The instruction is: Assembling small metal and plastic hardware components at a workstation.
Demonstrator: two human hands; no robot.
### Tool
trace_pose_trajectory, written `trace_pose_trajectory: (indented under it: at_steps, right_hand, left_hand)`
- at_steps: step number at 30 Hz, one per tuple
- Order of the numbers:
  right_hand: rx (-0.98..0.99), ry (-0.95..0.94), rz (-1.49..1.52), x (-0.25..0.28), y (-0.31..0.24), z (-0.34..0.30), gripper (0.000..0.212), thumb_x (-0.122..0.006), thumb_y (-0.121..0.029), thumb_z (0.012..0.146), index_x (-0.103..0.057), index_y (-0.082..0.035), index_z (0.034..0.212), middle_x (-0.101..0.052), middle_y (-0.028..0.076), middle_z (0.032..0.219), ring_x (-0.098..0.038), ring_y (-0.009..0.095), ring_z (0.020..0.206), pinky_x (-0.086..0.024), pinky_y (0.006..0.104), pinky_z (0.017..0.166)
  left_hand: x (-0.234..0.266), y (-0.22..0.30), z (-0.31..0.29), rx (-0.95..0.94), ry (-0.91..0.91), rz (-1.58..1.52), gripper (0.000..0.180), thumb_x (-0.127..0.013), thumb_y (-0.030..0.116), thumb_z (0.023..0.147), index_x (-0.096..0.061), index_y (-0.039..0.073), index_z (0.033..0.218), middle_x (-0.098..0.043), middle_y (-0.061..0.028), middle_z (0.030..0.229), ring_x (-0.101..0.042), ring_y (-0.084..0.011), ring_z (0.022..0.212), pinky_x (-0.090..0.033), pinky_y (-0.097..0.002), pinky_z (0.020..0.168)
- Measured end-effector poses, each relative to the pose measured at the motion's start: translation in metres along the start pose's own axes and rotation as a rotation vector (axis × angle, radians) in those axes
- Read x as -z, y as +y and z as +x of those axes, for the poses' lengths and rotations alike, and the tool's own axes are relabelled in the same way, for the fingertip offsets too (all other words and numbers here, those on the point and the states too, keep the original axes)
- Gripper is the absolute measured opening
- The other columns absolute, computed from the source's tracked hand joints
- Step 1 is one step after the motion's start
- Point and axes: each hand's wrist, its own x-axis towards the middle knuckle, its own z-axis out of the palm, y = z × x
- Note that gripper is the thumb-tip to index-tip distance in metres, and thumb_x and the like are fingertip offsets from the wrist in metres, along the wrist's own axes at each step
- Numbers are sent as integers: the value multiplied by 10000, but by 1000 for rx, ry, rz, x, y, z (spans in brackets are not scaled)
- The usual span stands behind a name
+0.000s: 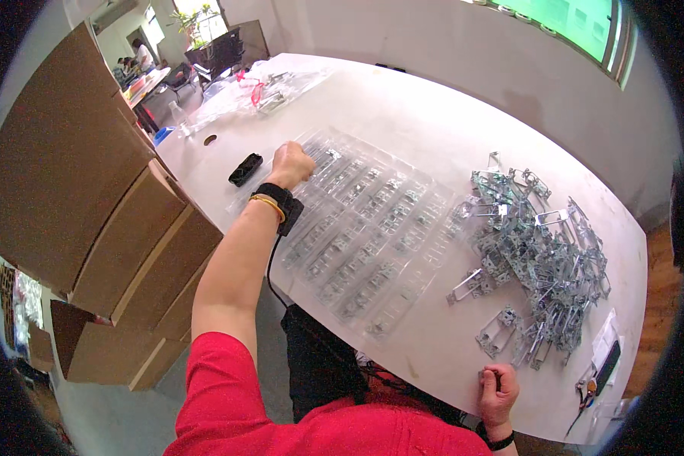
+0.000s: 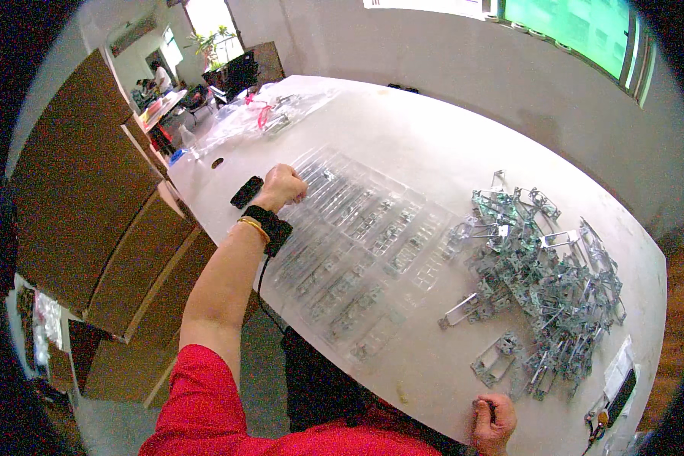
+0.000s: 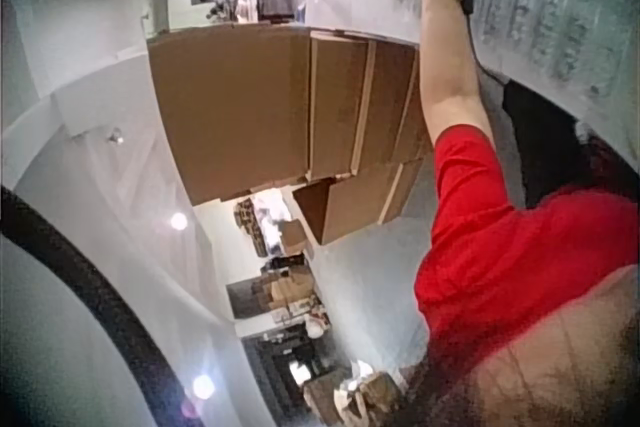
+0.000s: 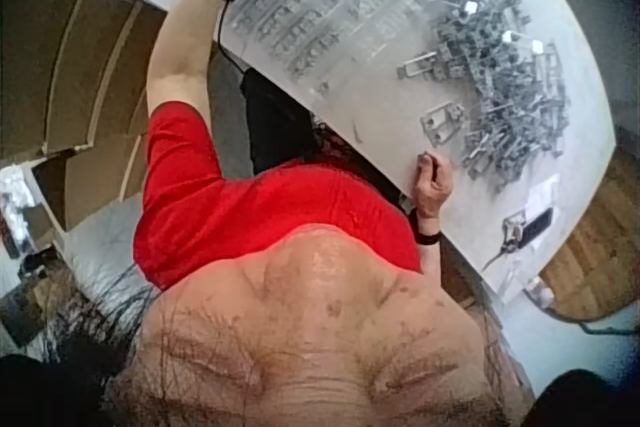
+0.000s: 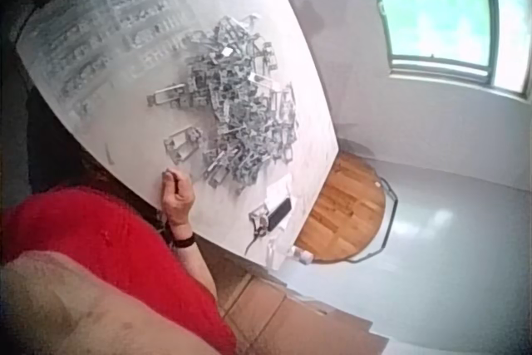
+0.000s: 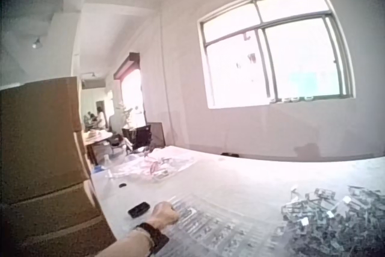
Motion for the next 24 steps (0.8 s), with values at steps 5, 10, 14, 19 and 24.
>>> trace_pose_trajectory:
  at_steps: [5,10,14,19,24]
  right_hand:
    - [12,13,-41,0,-4,1,41,-650,-41,1007,-679,-15,991,-620,53,872,-589,124,693,-475,270,637]
    - [10,7,-43,1,-5,0,46,-651,-47,1008,-680,-13,997,-622,55,875,-589,123,690,-476,272,636]
    - [8,0,-20,1,-2,0,44,-646,-42,1013,-678,-12,1012,-618,48,879,-587,116,697,-473,267,637]
    - [-21,-3,-9,0,-5,-1,39,-642,-38,1017,-674,-16,1020,-615,41,884,-584,108,705,-471,262,638]
    - [-8,-12,-31,2,-6,-4,34,-639,-31,1011,-672,-24,1017,-624,32,871,-585,106,714,-471,260,639]
  left_hand:
    - [-7,3,1,21,11,60,108,-708,66,739,-777,23,669,-767,-174,736,-788,-290,836,-608,-371,842]
    - [-6,13,-5,75,-32,50,140,-695,77,771,-789,5,696,-756,-173,705,-790,-294,816,-611,-376,831]
    - [-6,9,-7,27,-3,77,176,-673,101,807,-816,1,827,-773,-210,807,-787,-325,881,-607,-388,859]
    - [-11,-3,-7,-161,-3,15,243,-651,128,838,-824,36,982,-754,-269,1109,-729,-380,1122,-561,-448,989]
    - [-18,-4,-4,-129,18,138,303,-648,92,785,-827,79,1030,-792,-203,1027,-761,-326,1002,-583,-412,901]
